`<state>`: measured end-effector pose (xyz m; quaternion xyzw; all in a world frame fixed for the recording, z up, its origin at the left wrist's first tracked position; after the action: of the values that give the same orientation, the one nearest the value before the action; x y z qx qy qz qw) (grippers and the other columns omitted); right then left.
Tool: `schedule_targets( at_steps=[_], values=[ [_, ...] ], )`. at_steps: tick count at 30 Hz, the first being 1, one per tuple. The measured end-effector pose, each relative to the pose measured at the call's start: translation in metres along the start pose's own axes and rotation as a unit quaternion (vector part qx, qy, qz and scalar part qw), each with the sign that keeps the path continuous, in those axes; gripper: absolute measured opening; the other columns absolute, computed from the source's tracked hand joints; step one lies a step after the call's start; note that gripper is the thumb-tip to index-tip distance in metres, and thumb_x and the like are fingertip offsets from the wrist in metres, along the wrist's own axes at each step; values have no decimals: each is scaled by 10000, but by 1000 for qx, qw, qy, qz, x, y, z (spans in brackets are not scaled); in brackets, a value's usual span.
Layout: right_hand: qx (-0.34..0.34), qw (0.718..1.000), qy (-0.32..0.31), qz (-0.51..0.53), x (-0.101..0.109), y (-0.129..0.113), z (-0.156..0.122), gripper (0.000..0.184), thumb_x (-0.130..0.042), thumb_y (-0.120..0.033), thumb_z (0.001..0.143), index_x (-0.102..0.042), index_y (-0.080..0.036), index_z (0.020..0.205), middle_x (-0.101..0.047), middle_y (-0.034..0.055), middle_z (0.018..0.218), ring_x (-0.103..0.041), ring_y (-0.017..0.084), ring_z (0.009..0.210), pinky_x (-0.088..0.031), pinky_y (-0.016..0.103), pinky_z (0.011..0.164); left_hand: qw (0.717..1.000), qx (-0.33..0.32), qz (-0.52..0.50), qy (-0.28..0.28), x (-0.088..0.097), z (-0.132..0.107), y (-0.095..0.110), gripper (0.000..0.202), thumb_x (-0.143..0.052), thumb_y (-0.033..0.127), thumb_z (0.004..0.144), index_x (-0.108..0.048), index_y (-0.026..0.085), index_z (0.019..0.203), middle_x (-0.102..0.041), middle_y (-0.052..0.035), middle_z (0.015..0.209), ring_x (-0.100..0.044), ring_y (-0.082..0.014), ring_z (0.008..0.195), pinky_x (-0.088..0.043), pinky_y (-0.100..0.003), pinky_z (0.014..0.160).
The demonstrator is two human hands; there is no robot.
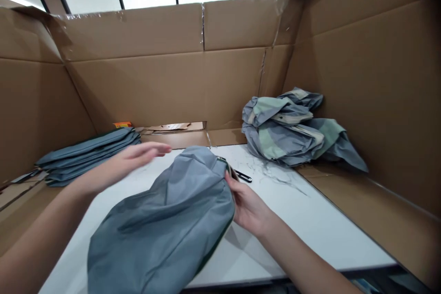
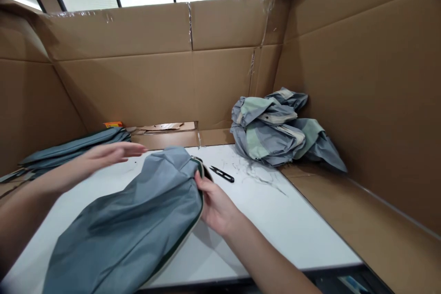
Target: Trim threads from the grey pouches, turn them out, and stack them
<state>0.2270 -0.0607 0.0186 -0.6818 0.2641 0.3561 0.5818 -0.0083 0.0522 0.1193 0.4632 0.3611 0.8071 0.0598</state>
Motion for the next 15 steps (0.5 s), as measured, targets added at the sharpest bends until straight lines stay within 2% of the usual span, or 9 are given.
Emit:
schedule_targets(
  at_steps=[1, 2, 4, 6, 8, 11, 13, 15],
  values=[
    [-13, 1000, 7, 16, -5, 5, 2, 202, -647, -288, 791, -625, -171, 953, -705, 6, 825, -666, 117, 719, -533, 229, 703, 999, 5, 46, -22, -12, 13, 12, 347, -497, 367, 867, -579, 240, 1179, -609, -52, 1200, -608, -201, 1056, -532, -258, 802],
    [-20, 999, 19, 26, -9, 10, 5, 223, -640, -304, 798, -623, -164, 970, -705, 18, 838, -667, 124, 722, -535, 237, 705, 998, 8, 64, -11, -24, 24, 21, 352, -557, 379, 823, -610, 220, 1132, -638, -47, 1150, -626, -206, 1007, -533, -255, 769],
    [-17, 999, 41, 26, -15, 18, 8, 251, -628, -315, 810, -620, -137, 987, -704, 45, 855, -667, 134, 734, -534, 250, 720, 999, 40, 33, 8, -46, 38, 28, 294, -547, 390, 809, -671, 173, 965, -694, -36, 966, -648, -196, 856, -523, -249, 689],
    [-7, 998, 52, 18, -16, 23, 9, 250, -622, -309, 816, -626, -113, 971, -703, 60, 837, -666, 141, 737, -532, 257, 733, 996, 78, -14, 43, -60, 43, 25, 308, -515, 414, 805, -654, 143, 764, -670, -15, 753, -607, -159, 686, -478, -228, 598],
    [-9, 999, 44, 21, -16, 26, 7, 232, -629, -307, 809, -637, -115, 939, -701, 49, 789, -662, 136, 708, -530, 248, 720, 991, 100, -26, 88, -63, 43, 18, 346, -509, 441, 786, -572, 139, 630, -573, 12, 612, -510, -116, 584, -399, -202, 532],
    [-4, 1000, -2, 30, -17, 27, -2, 280, -681, -353, 754, -645, -152, 945, -699, 24, 780, -656, 130, 709, -524, 234, 708, 984, 115, -6, 137, -59, 44, 11, 386, -506, 479, 749, -468, 148, 556, -432, 32, 543, -388, -89, 547, -302, -194, 507],
    [-13, 999, -44, 30, -17, 27, -9, 411, -714, -446, 689, -639, -171, 986, -700, 38, 847, -656, 161, 807, -519, 269, 762, 984, 126, -16, 123, -58, 49, 11, 407, -489, 507, 735, -411, 159, 540, -368, 39, 532, -336, -82, 531, -267, -198, 501],
    [-49, 995, -82, 17, -16, 28, -14, 540, -709, -565, 623, -639, -172, 987, -695, 69, 909, -635, 212, 922, -504, 335, 824, 986, 124, -36, 102, -60, 53, 14, 417, -462, 525, 743, -363, 171, 545, -321, 44, 537, -294, -77, 520, -237, -201, 490]
  ],
)
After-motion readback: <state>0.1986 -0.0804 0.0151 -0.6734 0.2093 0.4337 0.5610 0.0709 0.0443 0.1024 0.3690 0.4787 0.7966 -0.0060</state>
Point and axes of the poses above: each hand's wrist, its own z-axis towards the middle knuckle, its own x-axis out of the back of the hand, y = z × x, the point moved 2 cm from there along z, towards the middle knuckle
